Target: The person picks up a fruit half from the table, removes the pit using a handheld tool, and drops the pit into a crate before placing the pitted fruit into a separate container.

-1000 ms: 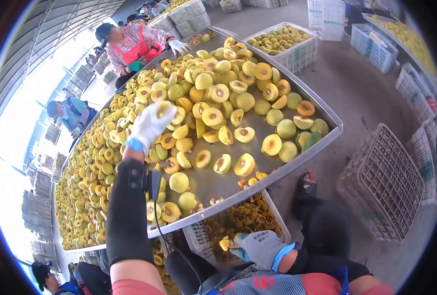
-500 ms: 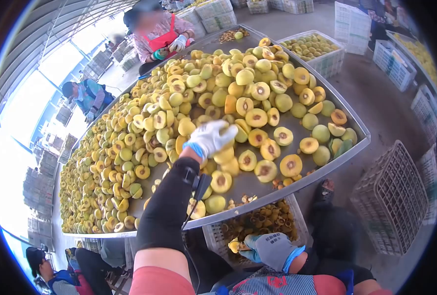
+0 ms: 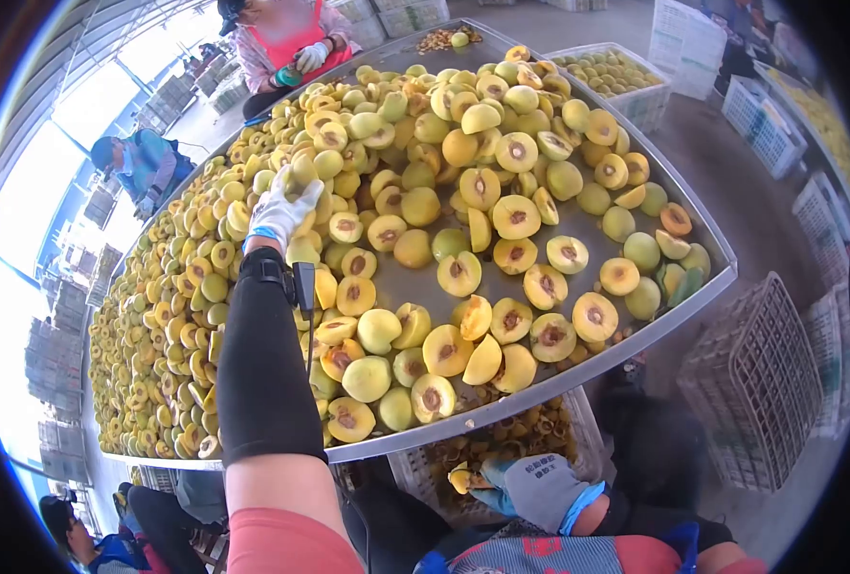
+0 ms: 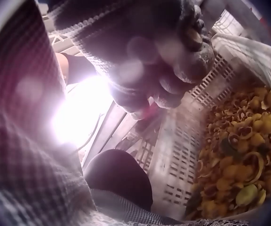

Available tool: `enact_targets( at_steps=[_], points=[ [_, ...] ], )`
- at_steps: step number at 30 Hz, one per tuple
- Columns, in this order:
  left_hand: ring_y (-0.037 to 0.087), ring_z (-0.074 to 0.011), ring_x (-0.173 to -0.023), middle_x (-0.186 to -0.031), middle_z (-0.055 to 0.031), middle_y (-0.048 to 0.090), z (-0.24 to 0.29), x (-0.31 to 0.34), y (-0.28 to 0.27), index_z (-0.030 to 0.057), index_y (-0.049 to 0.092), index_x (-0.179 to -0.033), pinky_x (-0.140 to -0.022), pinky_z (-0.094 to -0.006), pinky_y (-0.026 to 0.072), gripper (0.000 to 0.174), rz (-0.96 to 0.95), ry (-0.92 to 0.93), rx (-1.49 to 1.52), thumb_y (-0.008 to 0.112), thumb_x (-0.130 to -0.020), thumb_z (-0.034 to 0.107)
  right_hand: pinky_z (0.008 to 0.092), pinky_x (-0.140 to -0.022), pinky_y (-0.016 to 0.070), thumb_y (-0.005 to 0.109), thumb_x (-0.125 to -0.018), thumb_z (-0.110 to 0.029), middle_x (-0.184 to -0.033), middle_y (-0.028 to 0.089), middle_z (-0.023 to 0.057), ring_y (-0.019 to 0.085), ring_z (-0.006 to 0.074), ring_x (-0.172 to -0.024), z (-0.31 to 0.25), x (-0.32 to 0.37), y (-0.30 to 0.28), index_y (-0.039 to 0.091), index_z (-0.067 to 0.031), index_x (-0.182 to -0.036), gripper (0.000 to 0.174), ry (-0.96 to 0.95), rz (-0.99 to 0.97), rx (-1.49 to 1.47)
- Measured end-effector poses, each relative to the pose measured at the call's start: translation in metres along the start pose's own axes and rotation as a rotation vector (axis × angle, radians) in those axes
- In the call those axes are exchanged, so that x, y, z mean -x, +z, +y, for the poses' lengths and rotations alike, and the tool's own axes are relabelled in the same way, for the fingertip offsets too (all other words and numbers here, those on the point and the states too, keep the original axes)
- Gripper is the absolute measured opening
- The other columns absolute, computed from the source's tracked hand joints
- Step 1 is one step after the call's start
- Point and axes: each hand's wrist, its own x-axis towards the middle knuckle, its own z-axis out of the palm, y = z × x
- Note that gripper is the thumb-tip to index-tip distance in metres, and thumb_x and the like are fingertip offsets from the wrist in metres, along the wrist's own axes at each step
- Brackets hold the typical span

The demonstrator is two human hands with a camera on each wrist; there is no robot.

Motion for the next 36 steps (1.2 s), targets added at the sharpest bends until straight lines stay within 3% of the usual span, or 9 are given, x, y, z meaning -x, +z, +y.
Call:
enact_targets(
  at_steps=[11,14,17,20,21,26,29,32,36],
  points=[
    [0.058,-0.0395,-0.121,-0.133,-0.0225,0.059,0.005,0.145,-0.014,0.0135,0.06,-0.135,-0.105,-0.0442,0.0446,0.061,-0.44,0.281,0.032,0.066,-0.089,0.052,0.0507,-0.067,0.0519,0.063,-0.095,-0.044,-0.083,0.069,0.0221,0.068,0.0433,-0.075,0.023,-0.02,0.055,0.067,-0.0063,-0.098,0.038,-0.066,0.274,-0.072],
    [0.059,-0.0382,-0.119,-0.129,-0.0218,0.062,0.006,0.182,-0.046,0.0119,0.061,-0.133,-0.105,-0.0426,0.0451,0.053,-0.525,0.146,0.336,0.066,-0.091,0.043,0.0509,-0.07,0.0523,0.063,-0.095,-0.043,-0.088,0.07,0.0237,0.068,0.044,-0.079,0.026,-0.013,0.06,0.069,-0.0048,-0.097,0.038,0.005,0.285,-0.272],
    [0.065,-0.0305,-0.11,-0.116,-0.0155,0.07,0.035,0.242,-0.078,0.0055,0.067,-0.123,-0.099,-0.0389,0.0482,0.037,0.15,0.32,0.236,0.068,-0.093,0.027,0.0451,-0.061,0.0503,0.061,-0.097,-0.044,-0.079,0.07,0.0184,0.067,0.0375,-0.065,0.033,-0.018,0.077,0.068,-0.0034,-0.092,0.041,-0.098,0.47,-0.312],
    [0.071,-0.0204,-0.088,-0.101,-0.0115,0.074,0.059,0.313,-0.088,0.0021,0.072,-0.108,-0.08,-0.0317,0.0549,0.017,0.357,0.314,0.372,0.068,-0.094,0.012,0.0342,-0.05,0.0425,0.059,-0.099,-0.045,-0.065,0.06,0.0052,0.055,0.0202,-0.05,0.019,-0.013,0.06,0.065,-0.0073,-0.088,0.04,0.089,0.03,-1.117],
    [0.07,-0.013,-0.083,-0.097,-0.0088,0.074,0.077,0.342,-0.093,0.0025,0.073,-0.108,-0.076,-0.0283,0.055,0.017,0.121,0.13,0.523,0.07,-0.093,0.01,0.026,-0.045,0.0325,0.051,-0.101,-0.051,-0.062,0.046,-0.0048,0.042,0.0071,-0.049,-0.001,0.008,0.042,0.06,-0.0124,-0.085,0.043,0.054,0.023,-1.111],
    [0.069,-0.0188,-0.101,-0.116,-0.0118,0.071,0.134,0.411,-0.076,0.0011,0.056,-0.137,-0.091,-0.0338,0.0545,0.047,-0.345,0.043,1.293,0.068,-0.093,0.012,0.0229,-0.038,0.0273,0.041,-0.098,-0.07,-0.06,0.04,-0.0076,0.036,0.0043,-0.045,0.005,0.02,0.033,0.055,-0.0154,-0.084,0.058,-0.021,-0.406,-1.357],
    [0.069,-0.0215,-0.099,-0.112,-0.0135,0.072,0.137,0.418,-0.065,-0.0013,0.061,-0.127,-0.089,-0.0348,0.0553,0.04,-0.593,-0.199,1.576,0.065,-0.097,0.024,0.0185,-0.032,0.019,0.043,-0.097,-0.072,-0.057,0.035,-0.0097,0.024,0.0015,-0.04,0.014,0.024,0.043,0.053,-0.0166,-0.085,0.057,-0.037,-0.674,-1.621],
    [0.069,-0.0214,-0.093,-0.106,-0.0137,0.073,0.134,0.42,-0.036,-0.0018,0.065,-0.114,-0.086,-0.033,0.0556,0.039,-0.741,-0.128,1.61,0.058,-0.101,0.034,0.0183,-0.033,0.0204,0.044,-0.097,-0.072,-0.056,0.032,-0.0107,0.023,0.0013,-0.039,0.015,0.025,0.053,0.053,-0.0166,-0.085,0.057,0.075,-0.859,-1.775],
    [0.068,-0.0187,-0.089,-0.1,-0.0134,0.073,0.136,0.416,-0.035,-0.0012,0.069,-0.102,-0.084,-0.0321,0.0546,0.05,-0.552,-0.129,1.263,0.055,-0.101,0.047,0.0198,-0.032,0.0205,0.041,-0.096,-0.075,-0.054,0.032,-0.0086,0.023,0.0022,-0.038,0.023,0.015,0.051,0.053,-0.0152,-0.083,0.063,-0.032,-0.937,-1.799]
  ],
)
